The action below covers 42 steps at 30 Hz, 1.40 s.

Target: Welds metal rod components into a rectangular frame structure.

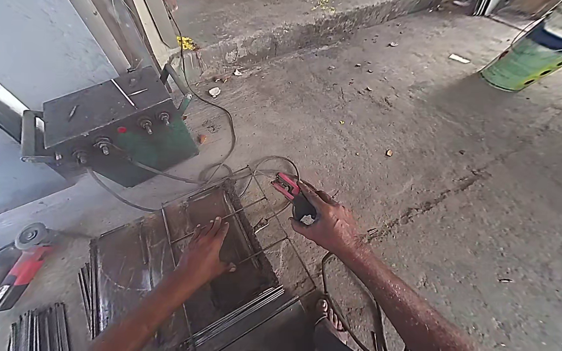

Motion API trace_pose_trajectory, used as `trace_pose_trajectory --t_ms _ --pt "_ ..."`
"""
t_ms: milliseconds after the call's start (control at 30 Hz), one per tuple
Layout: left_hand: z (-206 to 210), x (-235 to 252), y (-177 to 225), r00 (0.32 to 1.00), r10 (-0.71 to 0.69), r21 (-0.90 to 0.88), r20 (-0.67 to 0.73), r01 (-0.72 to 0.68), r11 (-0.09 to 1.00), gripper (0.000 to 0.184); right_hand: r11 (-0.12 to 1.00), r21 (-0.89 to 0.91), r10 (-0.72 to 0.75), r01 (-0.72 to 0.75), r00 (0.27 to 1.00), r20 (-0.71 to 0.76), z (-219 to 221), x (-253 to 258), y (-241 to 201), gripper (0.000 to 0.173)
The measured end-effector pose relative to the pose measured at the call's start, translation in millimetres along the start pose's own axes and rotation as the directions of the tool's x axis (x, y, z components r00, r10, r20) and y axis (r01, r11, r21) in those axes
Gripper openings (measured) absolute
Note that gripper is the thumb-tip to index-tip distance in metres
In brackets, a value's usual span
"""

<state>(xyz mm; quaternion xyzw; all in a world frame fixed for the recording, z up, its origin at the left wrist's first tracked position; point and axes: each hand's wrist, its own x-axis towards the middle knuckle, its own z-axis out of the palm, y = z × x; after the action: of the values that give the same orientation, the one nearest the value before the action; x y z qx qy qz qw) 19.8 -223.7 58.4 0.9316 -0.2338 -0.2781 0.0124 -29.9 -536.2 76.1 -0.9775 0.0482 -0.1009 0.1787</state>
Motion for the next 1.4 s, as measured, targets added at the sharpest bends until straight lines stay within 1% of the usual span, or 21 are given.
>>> trace_pose_trajectory --t_ms 267,400,533,633,667,700,733,867,933,1133,1200,1300,1333,1400 --pt "1.5 1.4 -0.9 1.000 0.014 -0.028 -0.013 -0.014 0.999 0.111 1.000 -0.014 0.002 -0.002 1.000 0.011 2.4 1.1 0.0 0.084" --pt "11.0 -1.6 -10.7 0.988 0.112 -0.064 -0.106 -0.119 0.991 0.107 1.000 -0.015 0.022 -0.022 0.999 0.049 2.5 1.6 1.8 0.088" --pt "13.3 -3.6 -12.7 0.974 0.140 -0.118 -0.179 -0.162 0.980 0.104 1.000 -0.012 0.016 -0.015 0.998 0.058 5.0 1.5 4.8 0.087" --pt "8.6 -3.2 -9.4 0.988 0.106 -0.137 -0.113 -0.121 0.983 0.106 0.999 -0.003 0.037 -0.037 0.996 0.082 -0.8 1.3 0.7 0.086" --pt "9.7 -3.2 -10.2 0.984 0.114 -0.138 -0.136 -0.133 0.981 0.106 0.999 0.004 0.036 -0.036 0.996 0.076 -0.7 1.6 0.3 0.086" --pt "12.5 -4.0 -12.0 0.972 0.135 -0.132 -0.190 -0.162 0.978 0.104 1.000 0.007 0.024 -0.024 0.998 0.058 1.2 1.6 1.7 0.086" --pt "13.5 -4.1 -12.9 0.967 0.147 -0.129 -0.208 -0.176 0.976 0.103 1.000 0.006 0.011 -0.012 0.999 0.049 2.4 1.2 2.8 0.085" --pt "9.5 -5.3 -10.6 0.977 0.134 -0.138 -0.168 -0.158 0.978 0.102 1.000 0.004 0.013 -0.013 0.999 0.040 4.8 0.9 5.3 0.085" --pt "10.3 -4.8 -11.4 0.977 0.124 -0.153 -0.171 -0.150 0.977 0.103 1.000 0.011 0.016 -0.017 0.998 0.057 2.3 1.2 3.8 0.085" --pt "6.1 -3.1 -8.8 0.988 0.103 -0.110 -0.115 -0.116 0.987 0.105 1.000 -0.002 0.004 -0.004 1.000 0.025 2.8 0.6 3.1 0.086" --pt "8.0 -1.8 -10.8 0.985 0.118 -0.113 -0.128 -0.133 0.985 0.105 0.999 0.000 0.032 -0.032 0.998 0.058 2.9 0.9 3.9 0.086" --pt "12.1 0.0 -13.4 0.978 0.130 -0.117 -0.161 -0.150 0.982 0.106 1.000 0.017 0.010 -0.011 1.000 0.022 3.5 -0.7 3.6 0.086" --pt "11.7 0.7 -11.9 0.982 0.120 -0.113 -0.148 -0.137 0.984 0.106 1.000 0.015 -0.003 0.003 1.000 -0.008 3.8 -2.2 3.4 0.085" --pt "5.8 3.0 -6.6 0.997 0.053 -0.107 -0.063 -0.060 0.992 0.110 1.000 0.020 -0.013 0.014 0.999 -0.046 3.4 -3.2 2.8 0.084"
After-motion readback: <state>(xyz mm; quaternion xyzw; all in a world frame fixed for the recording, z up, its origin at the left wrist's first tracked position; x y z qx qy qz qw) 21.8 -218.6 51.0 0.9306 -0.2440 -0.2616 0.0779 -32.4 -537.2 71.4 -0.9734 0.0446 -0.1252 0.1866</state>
